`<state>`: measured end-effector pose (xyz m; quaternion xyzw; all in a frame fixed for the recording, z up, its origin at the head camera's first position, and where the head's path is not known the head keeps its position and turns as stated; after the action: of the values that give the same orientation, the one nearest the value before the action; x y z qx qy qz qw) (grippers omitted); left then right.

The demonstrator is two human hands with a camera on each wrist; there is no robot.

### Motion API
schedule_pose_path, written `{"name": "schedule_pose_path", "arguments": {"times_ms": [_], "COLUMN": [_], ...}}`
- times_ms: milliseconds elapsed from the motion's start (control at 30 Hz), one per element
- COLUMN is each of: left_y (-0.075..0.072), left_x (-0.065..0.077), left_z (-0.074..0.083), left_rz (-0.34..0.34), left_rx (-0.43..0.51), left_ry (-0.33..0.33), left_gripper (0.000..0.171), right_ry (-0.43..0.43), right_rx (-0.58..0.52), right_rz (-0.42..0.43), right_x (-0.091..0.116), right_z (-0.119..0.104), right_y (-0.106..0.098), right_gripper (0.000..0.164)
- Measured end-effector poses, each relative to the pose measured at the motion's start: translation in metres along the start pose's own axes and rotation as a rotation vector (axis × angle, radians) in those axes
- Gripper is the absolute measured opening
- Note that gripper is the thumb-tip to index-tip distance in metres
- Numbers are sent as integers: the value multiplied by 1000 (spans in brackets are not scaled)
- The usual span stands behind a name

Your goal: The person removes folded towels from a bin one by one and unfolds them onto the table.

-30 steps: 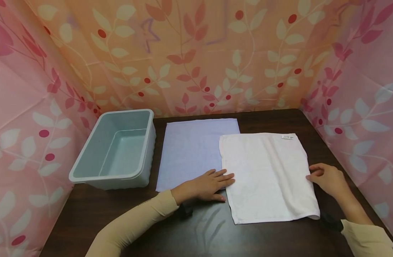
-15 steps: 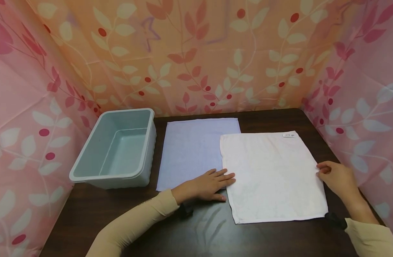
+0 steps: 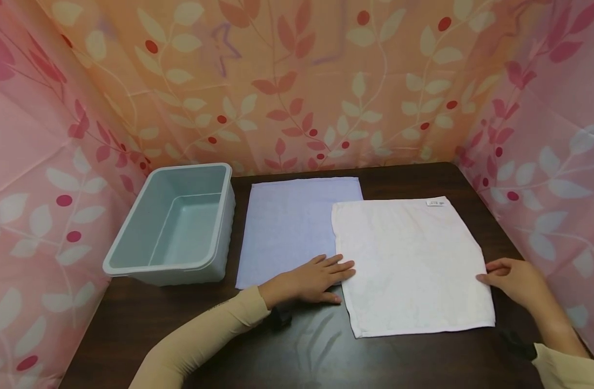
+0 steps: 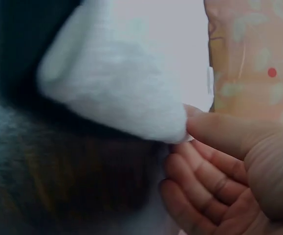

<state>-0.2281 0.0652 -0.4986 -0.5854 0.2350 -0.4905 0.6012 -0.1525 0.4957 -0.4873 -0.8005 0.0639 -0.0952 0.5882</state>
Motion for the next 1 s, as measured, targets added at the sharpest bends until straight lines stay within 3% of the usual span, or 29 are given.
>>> {"name": "schedule_pose_path", "arguments": {"times_ms": [400, 500, 633, 867, 1000], "left_y": [0, 1, 1, 3, 2], "left_x": [0, -1, -3, -3, -2], "left_z": [-1, -2, -1, -2, -2], "left_rz": [-1, 2, 1, -3, -5], "left_rx": [3, -6, -15, -15, -11], "left_ry": [-6, -5, 2, 2, 2], "left_gripper": [75, 75, 75, 75, 74], "right_ry": [-34, -62, -58, 16, 5], "right_rx": [-44, -47, -7, 76, 61], "right_rz": [228, 247, 204, 62, 59], "right_x": [5, 5, 7, 8, 8], "right_z": [-18, -20, -10, 7, 4], "right_y": [-11, -12, -10, -3, 0], "right_gripper": [30, 24, 20, 42, 34]}}
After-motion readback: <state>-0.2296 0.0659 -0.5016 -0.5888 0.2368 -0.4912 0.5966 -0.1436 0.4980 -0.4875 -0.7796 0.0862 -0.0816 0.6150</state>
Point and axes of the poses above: each hand's wrist, its own x-axis away from the middle knuckle, its own y-axis out of the palm, z = x × y, the point moved 4 cm from there along -x, towards the middle knuckle, and after that the axes turned 7 degrees about x, right-handed, at the moved point
